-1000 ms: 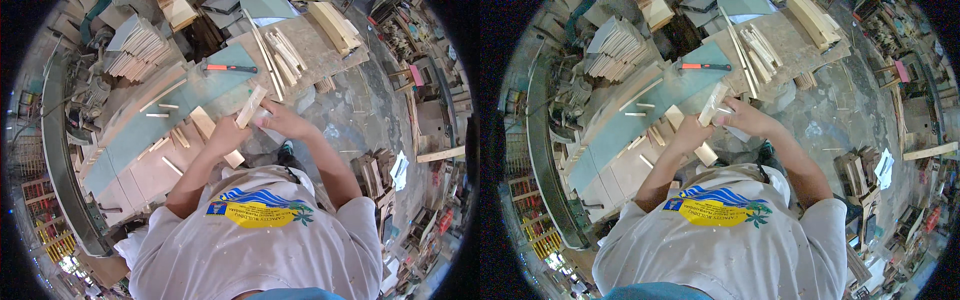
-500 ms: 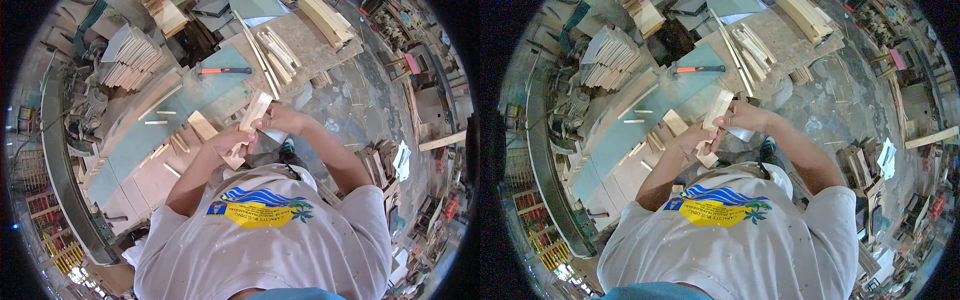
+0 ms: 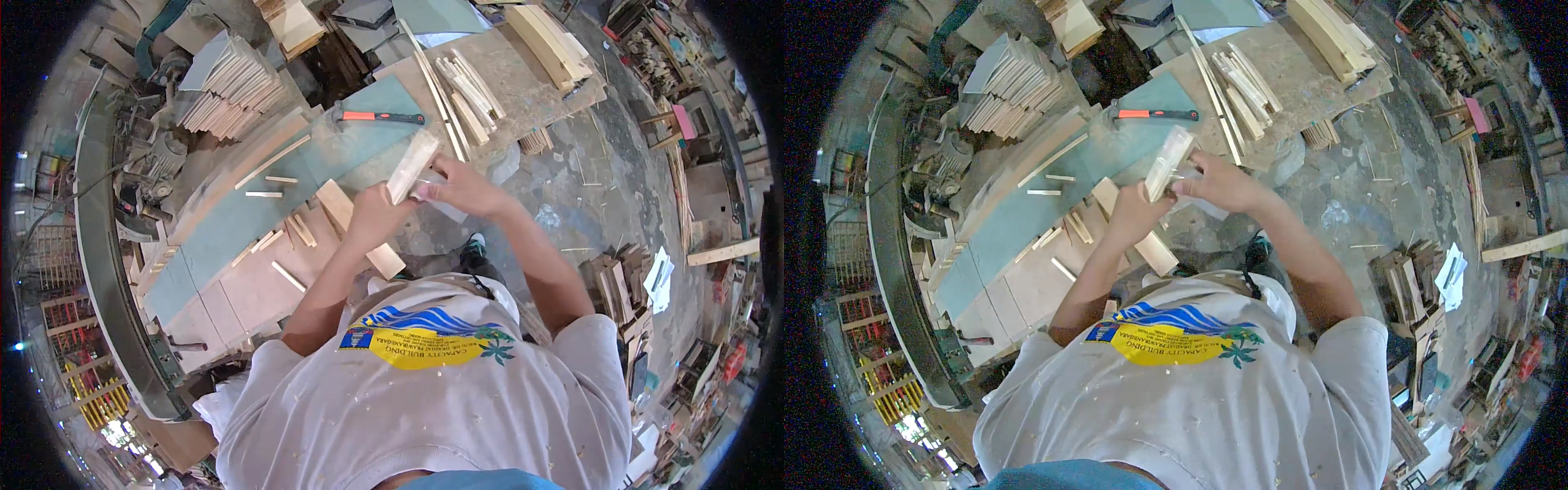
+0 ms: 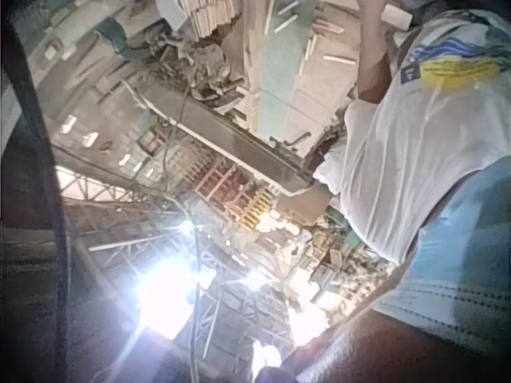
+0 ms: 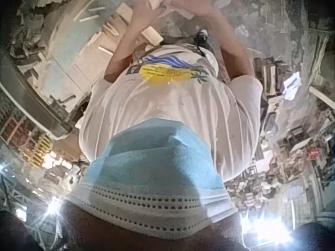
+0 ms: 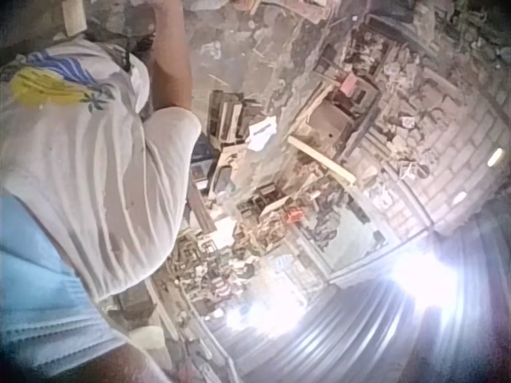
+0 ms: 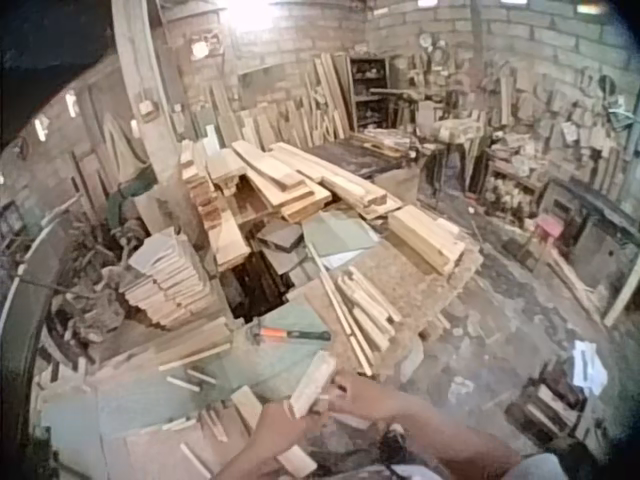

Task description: The person assembles small wooden components by hand, fitting thin strips into a larger block. They then use a roll of tape to secure the assembled pieces together on a workbench in a cluttered workshop.

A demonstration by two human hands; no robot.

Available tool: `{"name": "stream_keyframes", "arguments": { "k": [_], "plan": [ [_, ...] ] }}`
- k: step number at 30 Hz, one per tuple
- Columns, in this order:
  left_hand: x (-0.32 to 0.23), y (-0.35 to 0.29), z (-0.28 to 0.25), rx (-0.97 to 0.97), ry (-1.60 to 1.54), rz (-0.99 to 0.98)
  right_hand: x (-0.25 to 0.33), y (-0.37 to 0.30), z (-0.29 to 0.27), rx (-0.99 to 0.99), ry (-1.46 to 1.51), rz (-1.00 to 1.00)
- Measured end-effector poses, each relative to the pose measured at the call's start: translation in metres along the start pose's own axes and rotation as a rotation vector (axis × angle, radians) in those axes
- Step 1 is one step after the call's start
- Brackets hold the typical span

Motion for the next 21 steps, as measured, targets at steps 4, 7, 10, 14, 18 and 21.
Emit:
{"name": "stream_keyframes", "arguments": {
  "k": [4, 7, 10, 14, 18, 21],
  "plan": [
    [-0.026, -0.02, 0.008, 0.419, -0.377, -0.224, -0.013, -0.008, -0.003, 0.038, 0.252, -0.028],
    [-0.032, -0.029, 0.007, 0.55, -0.485, -0.284, 0.008, -0.009, -0.003, 0.109, 0.306, -0.011],
    [-0.033, -0.026, 0.015, 0.641, -0.581, -0.325, 0.001, -0.01, -0.005, 0.116, 0.335, 0.02],
    [-0.012, -0.007, 0.03, 0.713, -0.584, -0.333, -0.022, -0.013, -0.006, 0.082, 0.258, 0.109],
    [-0.022, 0.004, 0.014, -0.089, 0.055, 0.138, -0.038, -0.012, -0.007, -0.044, 0.263, 0.155],
    [-0.045, -0.019, 0.007, -0.468, 0.286, 0.234, -0.034, -0.003, -0.007, -0.103, 0.299, 0.141]
  ]
}}
Point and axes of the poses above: each hand's wrist, its own y-axis towards the middle knuckle, its own z-axis out of the palm, x = y × z, the point moved 6 cm from there along y, towards the middle knuckle, and after that the axes turned 13 degrees about -z, right-handed, at the moved point
